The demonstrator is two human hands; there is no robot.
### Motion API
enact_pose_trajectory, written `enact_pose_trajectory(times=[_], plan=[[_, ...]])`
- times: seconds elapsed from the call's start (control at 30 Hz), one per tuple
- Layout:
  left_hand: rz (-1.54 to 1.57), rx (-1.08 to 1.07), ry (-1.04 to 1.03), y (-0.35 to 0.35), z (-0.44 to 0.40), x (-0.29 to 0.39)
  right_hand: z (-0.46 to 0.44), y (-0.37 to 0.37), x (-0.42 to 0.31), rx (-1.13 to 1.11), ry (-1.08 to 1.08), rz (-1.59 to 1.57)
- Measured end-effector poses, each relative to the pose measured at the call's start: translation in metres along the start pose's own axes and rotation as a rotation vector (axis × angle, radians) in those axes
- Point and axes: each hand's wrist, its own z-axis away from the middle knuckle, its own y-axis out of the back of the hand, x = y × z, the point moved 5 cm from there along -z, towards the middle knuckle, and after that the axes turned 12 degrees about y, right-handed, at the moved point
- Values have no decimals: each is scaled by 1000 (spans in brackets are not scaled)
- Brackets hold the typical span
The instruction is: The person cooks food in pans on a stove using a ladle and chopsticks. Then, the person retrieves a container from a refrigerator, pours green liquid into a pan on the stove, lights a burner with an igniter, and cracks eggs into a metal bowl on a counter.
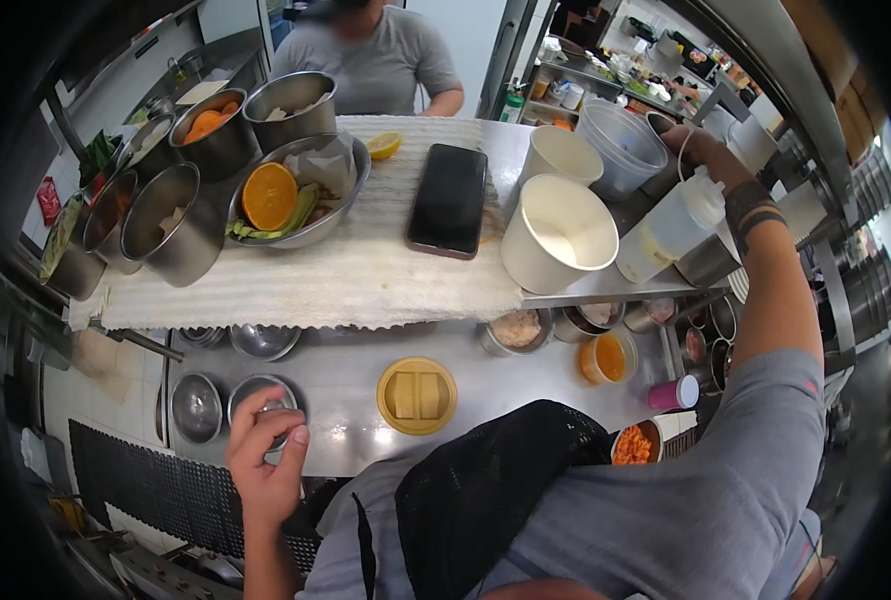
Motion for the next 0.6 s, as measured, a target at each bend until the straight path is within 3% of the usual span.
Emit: enact_pose_trajectory(times=[0.03, 0.07, 0.17, 0.3, 0.37, 0.47, 0.6], plan=[[-3, -8, -5, 0, 0, 0, 1, -4, -1, -37, 40, 44], [-6, -19, -17, -1, -1, 0, 13, 0, -20, 6, -53, -235], [-10, -40, -31, -4, 1, -1, 27, 15, -37, -70, -72, -199], [-13, -34, -21, -5, 4, -3, -22, -20, 25, -53, -59, -200], [-2, -21, -16, -5, 5, -8, -23, -20, 24, -63, -50, -211], [1, -16, -17, -5, 5, -8, 17, 3, -11, 88, -268, -517], [-35, -36, -45, -6, 5, -10, 8, 4, -17, -30, -3, -114]])
